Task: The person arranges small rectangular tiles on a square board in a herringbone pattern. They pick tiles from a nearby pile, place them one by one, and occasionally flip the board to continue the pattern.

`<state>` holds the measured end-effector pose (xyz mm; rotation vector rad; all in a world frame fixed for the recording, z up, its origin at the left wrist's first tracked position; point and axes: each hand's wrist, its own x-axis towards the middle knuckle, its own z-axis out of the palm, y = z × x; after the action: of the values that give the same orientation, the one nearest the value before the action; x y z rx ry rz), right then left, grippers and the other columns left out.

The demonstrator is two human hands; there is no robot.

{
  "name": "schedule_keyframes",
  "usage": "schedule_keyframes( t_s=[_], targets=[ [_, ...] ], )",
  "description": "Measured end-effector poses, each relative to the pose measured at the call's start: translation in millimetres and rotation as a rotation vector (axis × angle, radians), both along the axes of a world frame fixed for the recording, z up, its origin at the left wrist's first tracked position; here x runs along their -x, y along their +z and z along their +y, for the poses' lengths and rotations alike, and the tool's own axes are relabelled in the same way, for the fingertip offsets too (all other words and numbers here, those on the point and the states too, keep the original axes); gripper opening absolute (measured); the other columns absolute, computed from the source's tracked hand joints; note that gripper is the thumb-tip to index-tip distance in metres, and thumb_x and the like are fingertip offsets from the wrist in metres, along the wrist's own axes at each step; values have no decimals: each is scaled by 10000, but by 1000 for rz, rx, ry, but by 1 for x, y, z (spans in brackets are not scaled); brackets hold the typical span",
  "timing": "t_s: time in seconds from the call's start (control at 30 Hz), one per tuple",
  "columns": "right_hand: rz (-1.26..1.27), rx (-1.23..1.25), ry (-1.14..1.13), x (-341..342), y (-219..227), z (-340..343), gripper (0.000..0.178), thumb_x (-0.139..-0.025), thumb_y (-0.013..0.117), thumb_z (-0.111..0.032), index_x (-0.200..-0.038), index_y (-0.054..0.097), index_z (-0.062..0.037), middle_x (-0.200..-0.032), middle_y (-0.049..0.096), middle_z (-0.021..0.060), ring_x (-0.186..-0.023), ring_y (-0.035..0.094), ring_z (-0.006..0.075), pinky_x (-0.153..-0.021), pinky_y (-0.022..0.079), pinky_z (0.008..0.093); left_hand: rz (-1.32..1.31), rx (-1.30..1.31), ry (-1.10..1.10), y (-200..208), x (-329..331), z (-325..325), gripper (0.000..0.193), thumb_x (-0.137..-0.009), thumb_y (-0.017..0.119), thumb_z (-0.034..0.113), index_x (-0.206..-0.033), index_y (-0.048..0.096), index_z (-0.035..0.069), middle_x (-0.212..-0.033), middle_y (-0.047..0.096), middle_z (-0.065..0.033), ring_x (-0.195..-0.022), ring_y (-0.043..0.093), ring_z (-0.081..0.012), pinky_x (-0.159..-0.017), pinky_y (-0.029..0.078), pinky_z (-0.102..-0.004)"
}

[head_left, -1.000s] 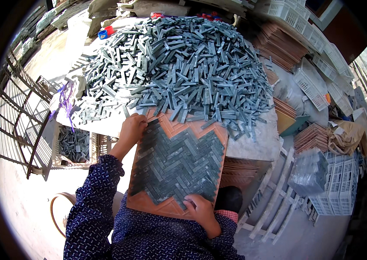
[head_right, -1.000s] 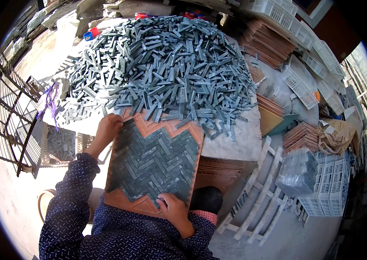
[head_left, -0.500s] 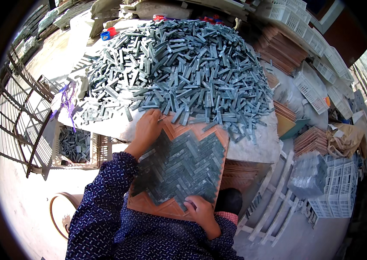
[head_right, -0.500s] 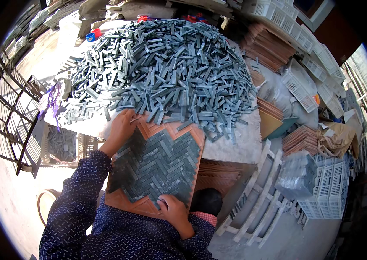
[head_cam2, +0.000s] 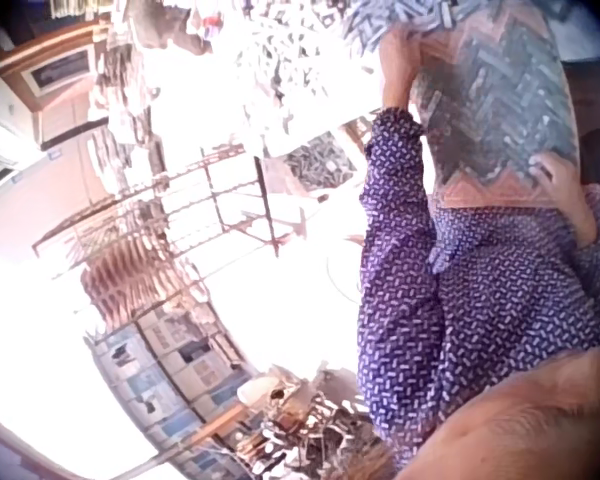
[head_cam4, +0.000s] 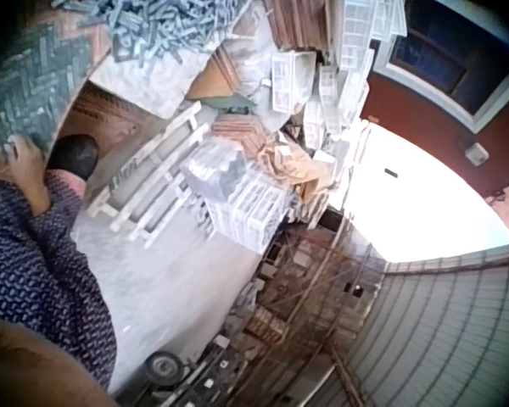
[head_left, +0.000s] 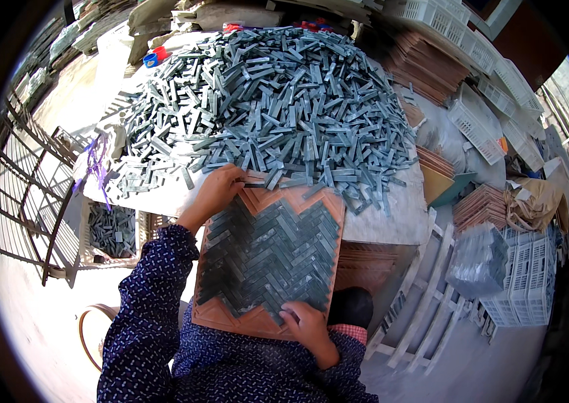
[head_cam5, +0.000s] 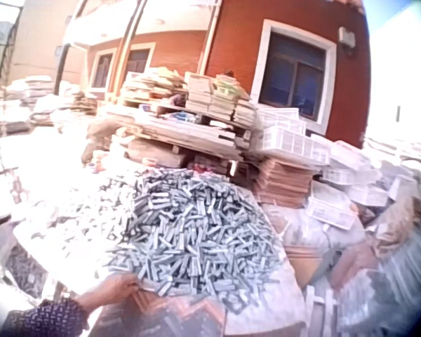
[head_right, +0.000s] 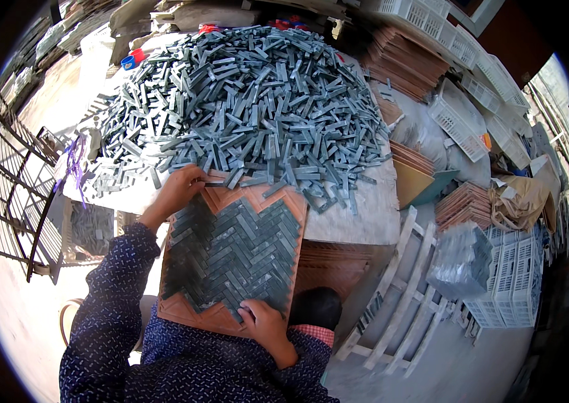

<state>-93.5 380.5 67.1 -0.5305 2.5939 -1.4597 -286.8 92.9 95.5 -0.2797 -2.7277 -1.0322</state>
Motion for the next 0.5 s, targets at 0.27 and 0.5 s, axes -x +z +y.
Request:
schedule_keyframes(
  t_s=[0.27,0.5],
  targets=[
    [-9,-32,9,0,0,-1,181,-792,680,-116,-935,620,-22,-835,646,152,-711,649,283,-608,506,339,-90,141,-229,0,11,-24,105,-760,596,38,-832,673,34,-824,604,-127,-834,583,-316,-752,461,-377],
    [-11,-25,8,1,-3,-2,174,-796,678,-113,-930,620,-18,-840,644,155,-717,650,280,-613,507,336,-43,147,-295,0,16,-9,50,-754,591,51,-757,631,20,-794,576,-123,-840,579,-320,-754,460,-390]
  ],
)
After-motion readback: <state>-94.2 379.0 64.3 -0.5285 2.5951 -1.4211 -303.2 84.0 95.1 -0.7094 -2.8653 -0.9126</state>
